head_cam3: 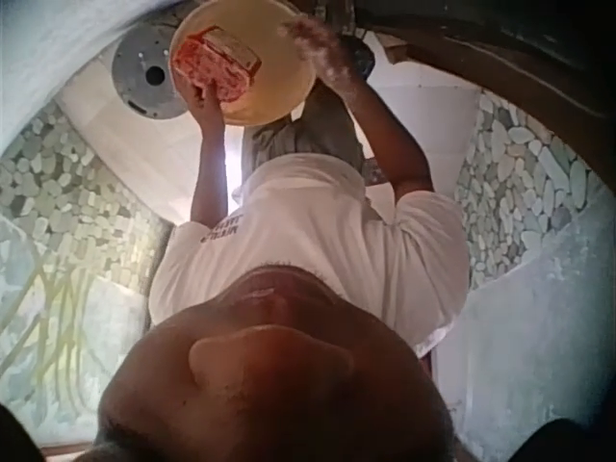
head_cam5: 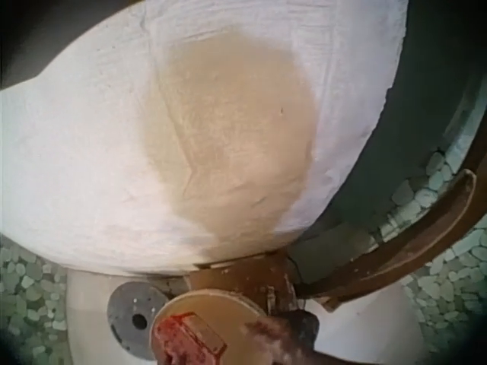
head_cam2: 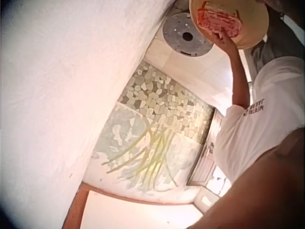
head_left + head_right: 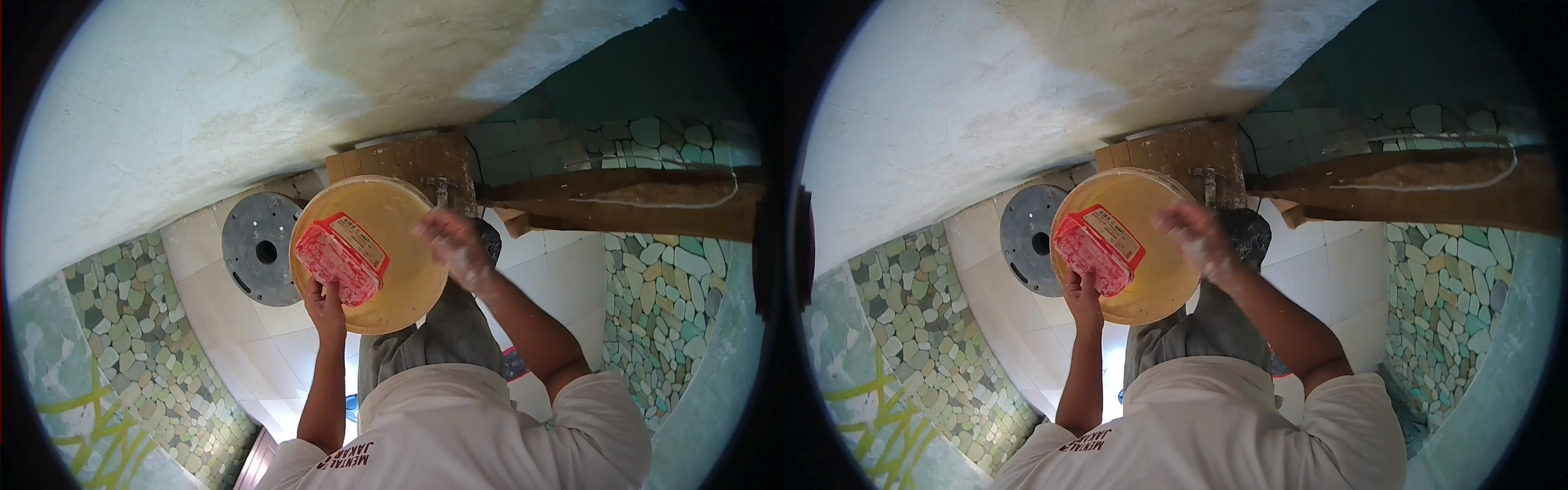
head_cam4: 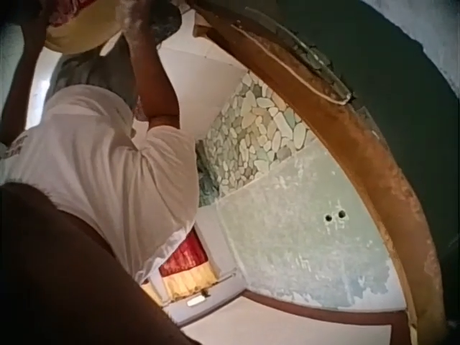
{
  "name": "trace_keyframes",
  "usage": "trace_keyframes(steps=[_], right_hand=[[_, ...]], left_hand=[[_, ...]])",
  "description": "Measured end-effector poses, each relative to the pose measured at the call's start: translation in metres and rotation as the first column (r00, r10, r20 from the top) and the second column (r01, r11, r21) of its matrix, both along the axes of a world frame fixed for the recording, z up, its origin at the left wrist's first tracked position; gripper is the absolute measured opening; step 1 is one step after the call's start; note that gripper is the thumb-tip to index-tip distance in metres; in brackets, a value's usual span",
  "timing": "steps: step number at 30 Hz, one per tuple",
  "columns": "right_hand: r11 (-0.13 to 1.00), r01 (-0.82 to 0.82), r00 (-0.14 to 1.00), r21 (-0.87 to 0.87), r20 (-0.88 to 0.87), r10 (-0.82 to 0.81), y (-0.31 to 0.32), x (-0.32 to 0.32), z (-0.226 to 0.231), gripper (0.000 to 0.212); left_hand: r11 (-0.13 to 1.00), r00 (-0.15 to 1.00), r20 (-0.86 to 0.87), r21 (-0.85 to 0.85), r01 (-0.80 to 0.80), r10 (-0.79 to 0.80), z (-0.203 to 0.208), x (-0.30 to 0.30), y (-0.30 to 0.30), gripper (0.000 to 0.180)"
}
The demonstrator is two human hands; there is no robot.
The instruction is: The person is cleaning a small red container by rinsing it in a bucket of water and wiping it.
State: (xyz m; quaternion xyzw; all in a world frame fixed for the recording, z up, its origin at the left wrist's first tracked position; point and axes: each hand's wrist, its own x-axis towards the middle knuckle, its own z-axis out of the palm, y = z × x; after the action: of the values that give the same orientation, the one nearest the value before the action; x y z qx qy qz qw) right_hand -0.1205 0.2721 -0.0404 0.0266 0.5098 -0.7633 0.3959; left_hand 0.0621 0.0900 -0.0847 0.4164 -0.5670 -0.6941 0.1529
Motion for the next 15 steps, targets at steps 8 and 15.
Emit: trace_keyframes(steps=[8, 15], right_hand=[[0.867, 0.201, 0.941, 0.456, 0.157, -0.3, 0.027, -0.115, -0.178, 0.005], [0.457, 0.162, 0.676, 0.874, -0.436, 0.594, 0.047, -0.159, -0.362, 0.009]], left_hand=[[0.941, 0.967, 0.06, 0.225, -0.253, 0.246, 0.007, 0.009, 0.022, 0.027], [0.911, 0.95, 0.159, 0.275, -0.306, 0.271, 0.011, -0.011, 0.05, 0.025]])
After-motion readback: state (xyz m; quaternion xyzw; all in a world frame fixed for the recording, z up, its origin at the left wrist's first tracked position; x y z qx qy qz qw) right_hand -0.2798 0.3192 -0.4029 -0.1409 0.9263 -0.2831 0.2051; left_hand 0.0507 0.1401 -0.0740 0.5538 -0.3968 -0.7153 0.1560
